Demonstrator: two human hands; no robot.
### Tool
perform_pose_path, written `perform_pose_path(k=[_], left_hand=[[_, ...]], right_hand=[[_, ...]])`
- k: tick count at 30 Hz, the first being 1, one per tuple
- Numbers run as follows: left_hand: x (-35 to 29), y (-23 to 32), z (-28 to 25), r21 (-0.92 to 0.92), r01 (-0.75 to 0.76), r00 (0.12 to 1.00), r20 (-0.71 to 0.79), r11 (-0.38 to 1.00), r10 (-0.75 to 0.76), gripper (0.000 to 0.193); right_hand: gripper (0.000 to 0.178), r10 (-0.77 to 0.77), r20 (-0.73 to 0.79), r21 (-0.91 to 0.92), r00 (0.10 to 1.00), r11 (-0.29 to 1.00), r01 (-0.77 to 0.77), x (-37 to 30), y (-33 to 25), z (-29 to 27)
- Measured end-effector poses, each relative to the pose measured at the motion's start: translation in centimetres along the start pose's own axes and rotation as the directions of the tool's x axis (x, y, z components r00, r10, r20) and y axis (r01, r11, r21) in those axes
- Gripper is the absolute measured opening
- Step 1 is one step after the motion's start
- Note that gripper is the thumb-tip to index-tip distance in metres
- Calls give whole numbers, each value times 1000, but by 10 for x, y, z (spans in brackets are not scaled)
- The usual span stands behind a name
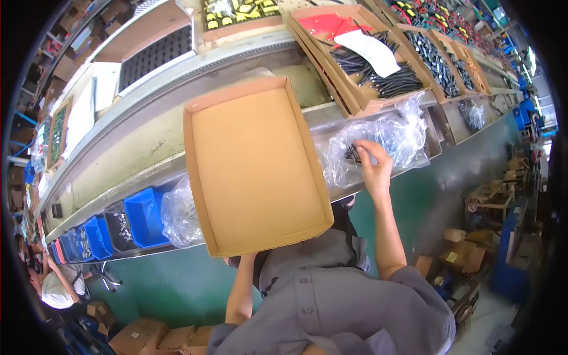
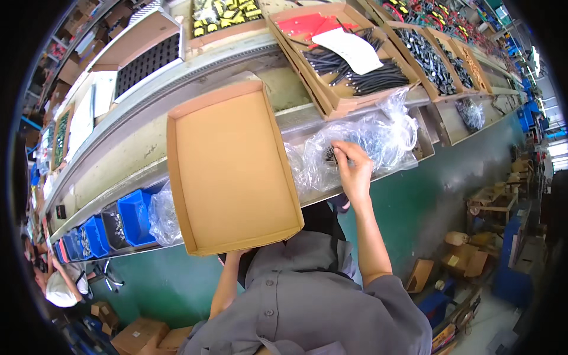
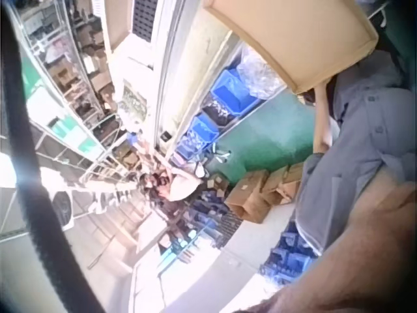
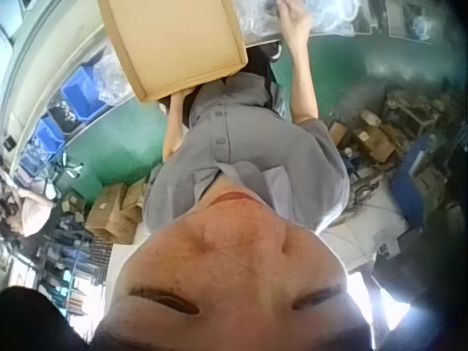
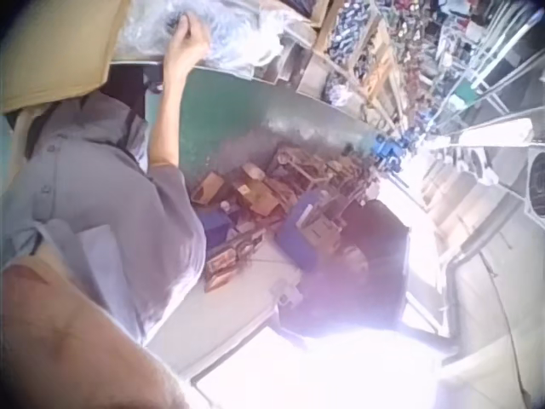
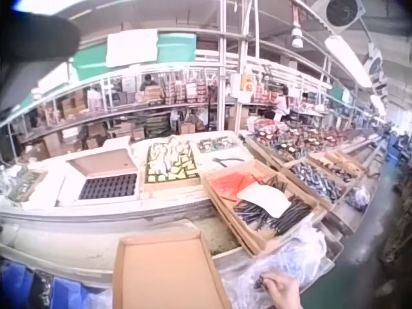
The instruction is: Sorting small electronic components into plastic bags and placing them into a box on a production line.
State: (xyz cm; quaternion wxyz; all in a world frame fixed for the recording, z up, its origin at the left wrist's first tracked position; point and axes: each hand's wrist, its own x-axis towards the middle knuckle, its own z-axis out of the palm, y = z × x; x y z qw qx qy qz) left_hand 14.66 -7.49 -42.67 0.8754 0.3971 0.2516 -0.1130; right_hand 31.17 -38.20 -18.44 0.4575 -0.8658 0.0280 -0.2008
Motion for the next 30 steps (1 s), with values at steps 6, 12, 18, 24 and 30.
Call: perform_pose_path(k=[6, 12, 18, 24, 30], left_hand=[[-98, 140, 120, 867, -493, 773, 477, 77, -417, 22], [-141, 230, 214, 681, -643, 722, 692, 351, -22, 10], [-114, 221, 260, 588, -637, 765, 402, 499, 503, 14], [-94, 212, 264, 375, -669, 738, 441, 642, 511, 17], [-85, 221, 251, 293, -614, 751, 502, 732, 429, 13]], right_hand=[[28, -113, 93, 43, 989, 993, 109, 4, -29, -12], [27, -333, 218, 203, 917, 935, 291, 10, -69, -12], [24, -481, 310, 372, 820, 855, 361, -6, -115, 2], [19, -314, 497, 718, 809, 672, -181, -20, -126, 20], [15, -322, 650, 710, 688, 579, -401, -14, -126, 28]])
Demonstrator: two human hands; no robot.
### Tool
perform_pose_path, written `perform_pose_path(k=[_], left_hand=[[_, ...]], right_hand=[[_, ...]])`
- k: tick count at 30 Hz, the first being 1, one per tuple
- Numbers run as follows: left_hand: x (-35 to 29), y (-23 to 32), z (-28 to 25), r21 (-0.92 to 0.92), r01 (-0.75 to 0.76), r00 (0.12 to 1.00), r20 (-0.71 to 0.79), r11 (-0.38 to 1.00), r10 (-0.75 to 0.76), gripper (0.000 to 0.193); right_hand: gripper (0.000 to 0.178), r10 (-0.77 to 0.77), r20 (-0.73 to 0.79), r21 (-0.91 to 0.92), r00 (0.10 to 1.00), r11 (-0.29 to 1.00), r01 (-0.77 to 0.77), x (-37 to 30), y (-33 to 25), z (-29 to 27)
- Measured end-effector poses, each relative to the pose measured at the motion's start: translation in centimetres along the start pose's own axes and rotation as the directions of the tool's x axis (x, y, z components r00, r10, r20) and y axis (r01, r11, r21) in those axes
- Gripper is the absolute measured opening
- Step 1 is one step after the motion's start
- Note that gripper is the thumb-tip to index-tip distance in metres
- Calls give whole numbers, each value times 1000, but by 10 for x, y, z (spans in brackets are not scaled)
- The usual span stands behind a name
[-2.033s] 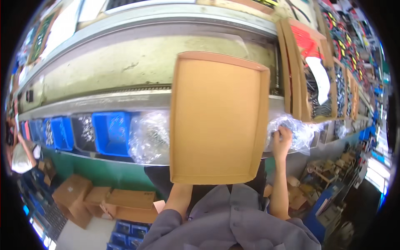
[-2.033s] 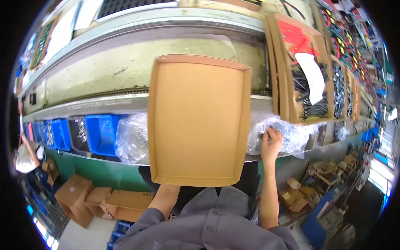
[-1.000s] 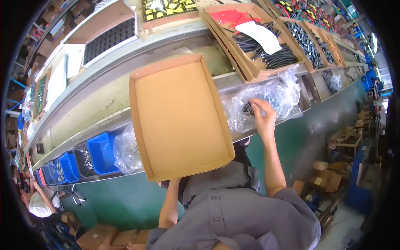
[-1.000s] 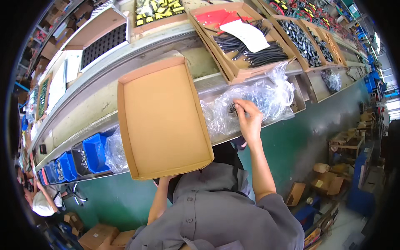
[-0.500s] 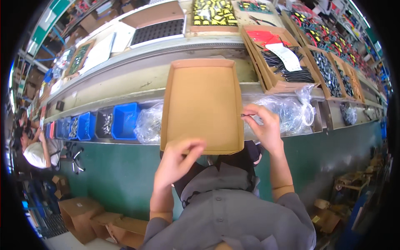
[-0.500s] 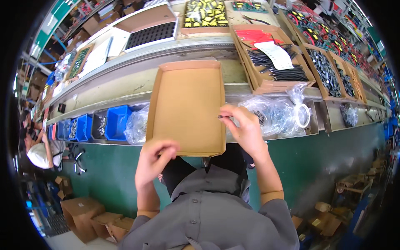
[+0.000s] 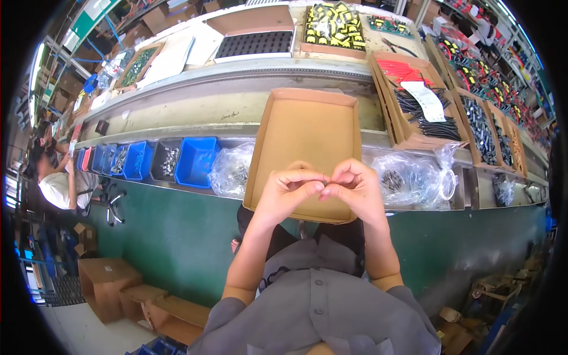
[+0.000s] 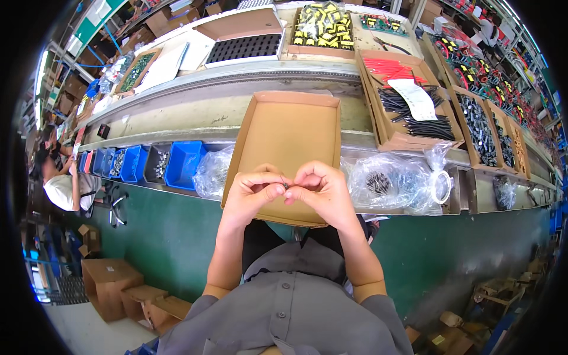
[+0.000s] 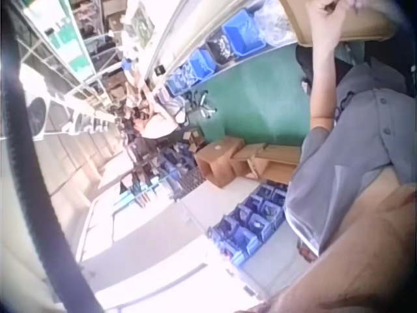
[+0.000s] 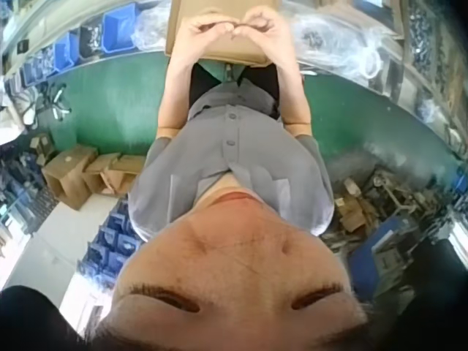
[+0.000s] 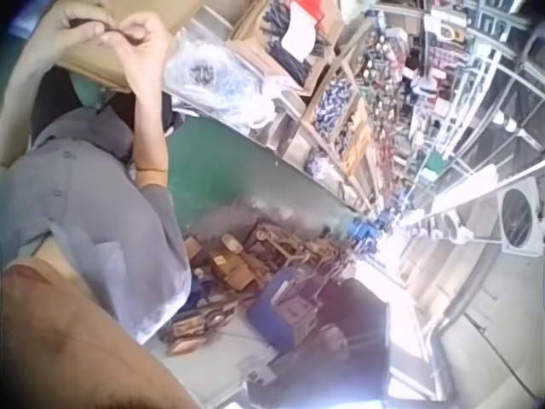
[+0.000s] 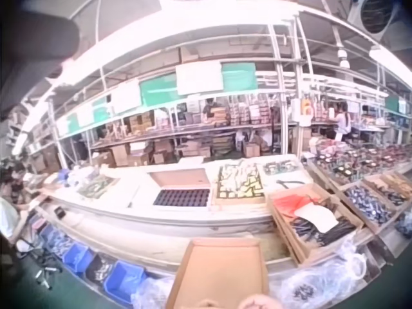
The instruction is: Sorting small electronic components into plastic bags and placing them into a box on a production line.
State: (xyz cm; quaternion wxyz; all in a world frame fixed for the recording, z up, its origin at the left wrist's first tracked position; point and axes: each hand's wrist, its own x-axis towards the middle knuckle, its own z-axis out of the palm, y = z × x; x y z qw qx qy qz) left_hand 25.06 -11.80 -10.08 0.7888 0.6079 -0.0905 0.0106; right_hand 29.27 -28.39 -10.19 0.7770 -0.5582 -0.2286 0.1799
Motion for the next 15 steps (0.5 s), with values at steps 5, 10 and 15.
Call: perform_pose_path(k=[5, 10, 15], left_hand=[[3, 0, 0, -47, 11, 1000, -6, 999, -12, 11], [6, 0, -3, -229, 252, 968, 46, 940, -248, 14], [6, -7, -1, -283, 311, 950, 124, 908, -287, 14]], right_hand=[[15, 53, 41, -51, 998, 997, -51, 4, 0, -4], [12, 4, -34, -158, 999, 987, -9, 8, -4, -4], [9, 59, 92, 63, 994, 996, -65, 16, -6, -5]])
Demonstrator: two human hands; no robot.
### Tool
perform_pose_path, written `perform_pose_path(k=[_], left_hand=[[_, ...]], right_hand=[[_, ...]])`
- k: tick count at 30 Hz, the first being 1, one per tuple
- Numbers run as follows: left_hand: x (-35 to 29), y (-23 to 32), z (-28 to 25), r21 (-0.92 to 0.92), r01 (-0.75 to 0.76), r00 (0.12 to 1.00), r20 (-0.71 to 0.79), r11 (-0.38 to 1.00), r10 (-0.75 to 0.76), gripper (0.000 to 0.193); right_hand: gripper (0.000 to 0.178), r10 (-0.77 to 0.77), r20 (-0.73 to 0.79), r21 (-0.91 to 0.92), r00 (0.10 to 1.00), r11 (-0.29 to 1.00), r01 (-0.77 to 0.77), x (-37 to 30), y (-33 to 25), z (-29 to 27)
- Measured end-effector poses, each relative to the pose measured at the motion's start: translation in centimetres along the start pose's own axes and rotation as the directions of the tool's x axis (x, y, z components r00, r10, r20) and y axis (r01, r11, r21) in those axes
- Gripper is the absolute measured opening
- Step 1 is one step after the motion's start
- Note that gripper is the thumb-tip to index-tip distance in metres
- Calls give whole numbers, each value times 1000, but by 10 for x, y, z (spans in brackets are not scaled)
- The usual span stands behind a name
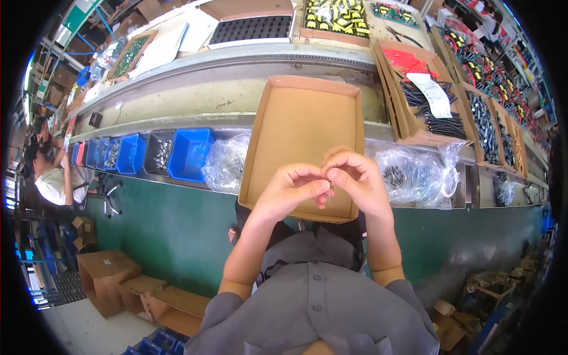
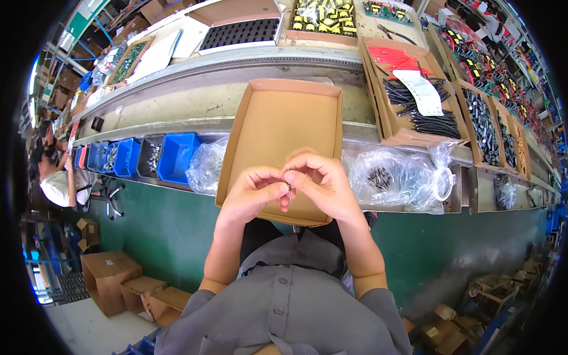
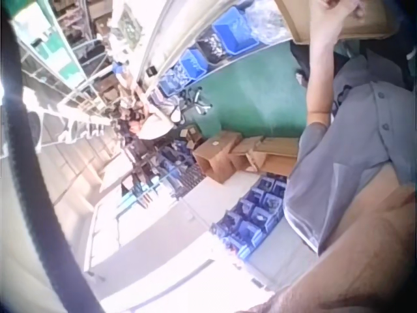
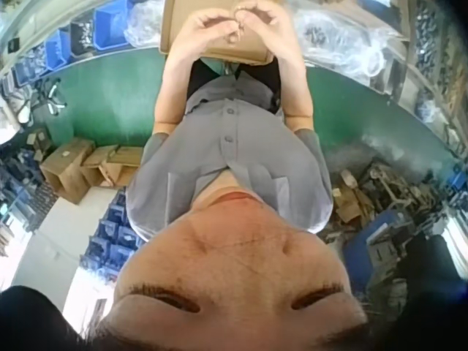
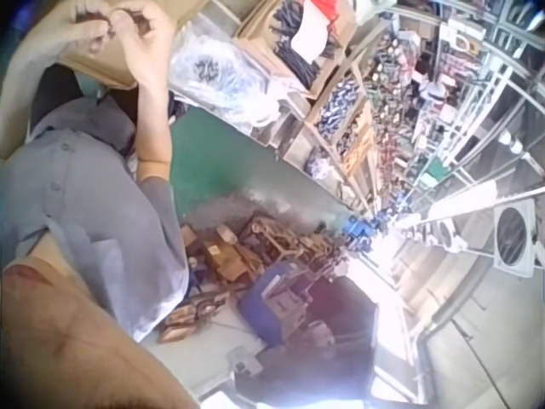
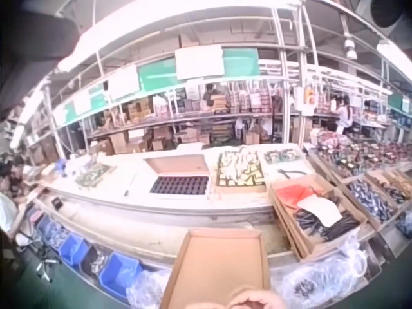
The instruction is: Sorting small electronic components into plastic bags and placing them into a box on a production line.
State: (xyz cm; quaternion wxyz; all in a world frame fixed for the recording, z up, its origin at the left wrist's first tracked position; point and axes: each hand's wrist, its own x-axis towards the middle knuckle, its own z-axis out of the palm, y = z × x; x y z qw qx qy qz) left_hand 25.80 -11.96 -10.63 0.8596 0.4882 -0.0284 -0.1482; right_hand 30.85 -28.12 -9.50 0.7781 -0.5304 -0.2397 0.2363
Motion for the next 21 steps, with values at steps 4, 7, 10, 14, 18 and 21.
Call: perform_pose_path(k=[4, 7, 10, 14, 18, 21], left_hand=[[-1, 1, 1, 16, 13, 999, 36, 1000, -13, 16], [-1, 0, -1, 43, 8, 999, 47, 999, -11, 16], [-3, -2, -3, 82, 1, 999, 32, 997, -4, 15], [-4, -2, 2, 36, -57, 998, 24, 998, 56, 16], [-2, -4, 4, -98, -71, 997, 25, 993, 73, 21], [-1, -7, 2, -215, -75, 996, 23, 974, 81, 21]], right_hand=[[8, -13, 48, 30, 999, 999, 12, 3, 1, -5], [8, 18, 89, 62, 996, 998, -24, 3, 0, -5], [8, 20, 97, 102, 995, 994, -30, 4, -3, -2], [11, -19, 112, 69, 994, 998, 11, 4, -6, 0], [21, -168, 57, -30, 984, 985, 170, 4, -2, -1], [27, -298, -3, -94, 954, 950, 297, 0, 1, 1]])
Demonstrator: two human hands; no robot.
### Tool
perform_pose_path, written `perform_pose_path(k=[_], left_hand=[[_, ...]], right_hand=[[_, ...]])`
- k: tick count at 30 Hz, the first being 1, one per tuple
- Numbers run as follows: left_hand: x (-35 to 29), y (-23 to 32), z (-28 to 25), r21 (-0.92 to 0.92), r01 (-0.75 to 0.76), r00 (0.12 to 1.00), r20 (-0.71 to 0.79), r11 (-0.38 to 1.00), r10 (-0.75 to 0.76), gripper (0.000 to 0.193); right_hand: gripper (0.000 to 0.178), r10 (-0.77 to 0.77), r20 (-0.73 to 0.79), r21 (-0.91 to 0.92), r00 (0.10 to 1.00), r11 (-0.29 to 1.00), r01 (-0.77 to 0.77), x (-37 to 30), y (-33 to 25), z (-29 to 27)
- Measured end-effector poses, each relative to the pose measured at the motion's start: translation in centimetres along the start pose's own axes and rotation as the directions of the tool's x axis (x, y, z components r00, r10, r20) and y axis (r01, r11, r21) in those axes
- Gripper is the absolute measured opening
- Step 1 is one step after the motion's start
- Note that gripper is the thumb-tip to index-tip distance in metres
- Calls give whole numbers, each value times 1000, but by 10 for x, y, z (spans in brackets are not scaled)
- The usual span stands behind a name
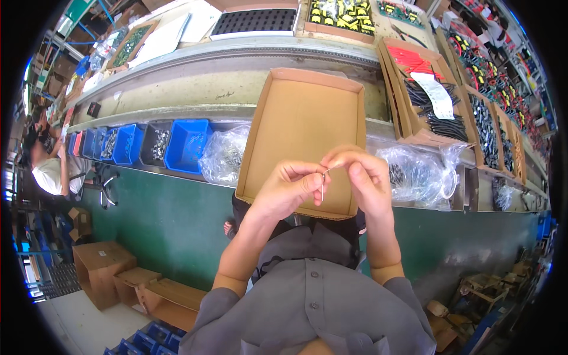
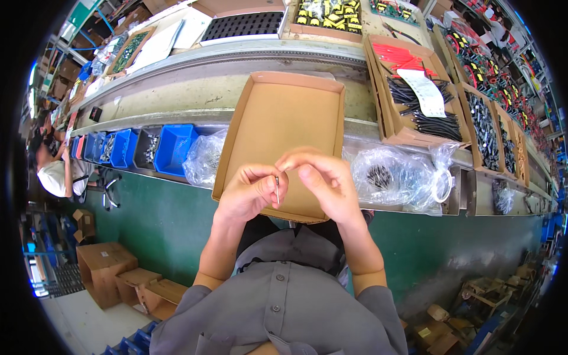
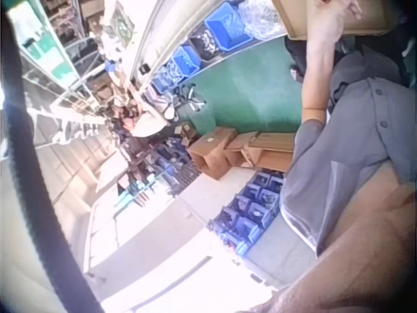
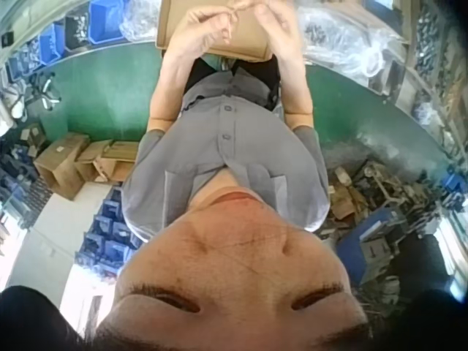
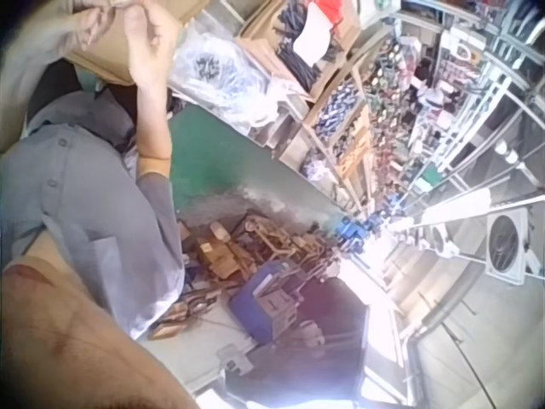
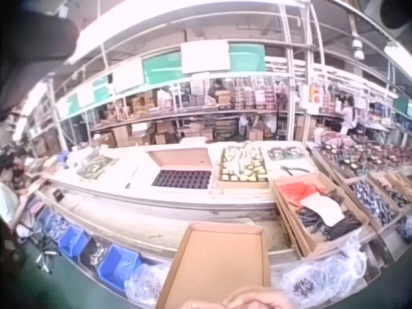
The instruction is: Sorting small electronic components into plastic bags and placing them into a box on a production line.
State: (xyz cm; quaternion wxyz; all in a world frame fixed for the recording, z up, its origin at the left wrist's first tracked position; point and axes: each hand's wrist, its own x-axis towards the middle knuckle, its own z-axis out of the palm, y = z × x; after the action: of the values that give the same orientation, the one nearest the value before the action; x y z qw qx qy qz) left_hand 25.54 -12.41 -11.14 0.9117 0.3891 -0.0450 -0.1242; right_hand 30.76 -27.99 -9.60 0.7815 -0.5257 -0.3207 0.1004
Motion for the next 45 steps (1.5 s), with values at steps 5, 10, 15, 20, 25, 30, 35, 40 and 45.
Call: perform_pose_path(k=[5, 10, 15, 20, 25, 30, 35, 40, 45], left_hand=[[-2, 3, 4, -124, -49, 998, -49, 991, 43, 19], [0, -3, 6, -69, -144, 987, -88, 987, 138, 17], [0, -5, 11, -44, -166, 979, -129, 985, 159, 15], [2, -9, 16, -32, -207, 967, -160, 978, 199, 13], [3, -11, 15, -35, -210, 962, -183, 977, 200, 12], [5, -11, 12, -12, -218, 962, -174, 976, 212, 12], [7, -5, 12, 16, -184, 968, -171, 983, 184, 13], [8, 3, 6, 299, -147, 956, -201, 943, 213, 10], [10, 22, 5, 941, 69, 949, -164, 331, 268, 10]], right_hand=[[21, -244, 69, -480, 967, 842, 247, -7, -11, 5], [23, -439, 96, -623, 893, 673, 398, -15, -1, 10], [23, -479, 114, -690, 871, 592, 416, -19, 6, 12], [23, -500, 103, -689, 860, 588, 424, -19, 8, 13], [24, -484, 89, -687, 870, 603, 406, -21, 13, 13], [25, -404, 35, -593, 914, 728, 344, -22, 10, 8], [27, -253, -195, -515, 947, 849, 121, -32, 1, -5], [23, -272, -544, -550, 794, 830, -92, -58, -12, -42], [17, -173, -724, -509, 668, 787, -348, -84, -27, -103]])
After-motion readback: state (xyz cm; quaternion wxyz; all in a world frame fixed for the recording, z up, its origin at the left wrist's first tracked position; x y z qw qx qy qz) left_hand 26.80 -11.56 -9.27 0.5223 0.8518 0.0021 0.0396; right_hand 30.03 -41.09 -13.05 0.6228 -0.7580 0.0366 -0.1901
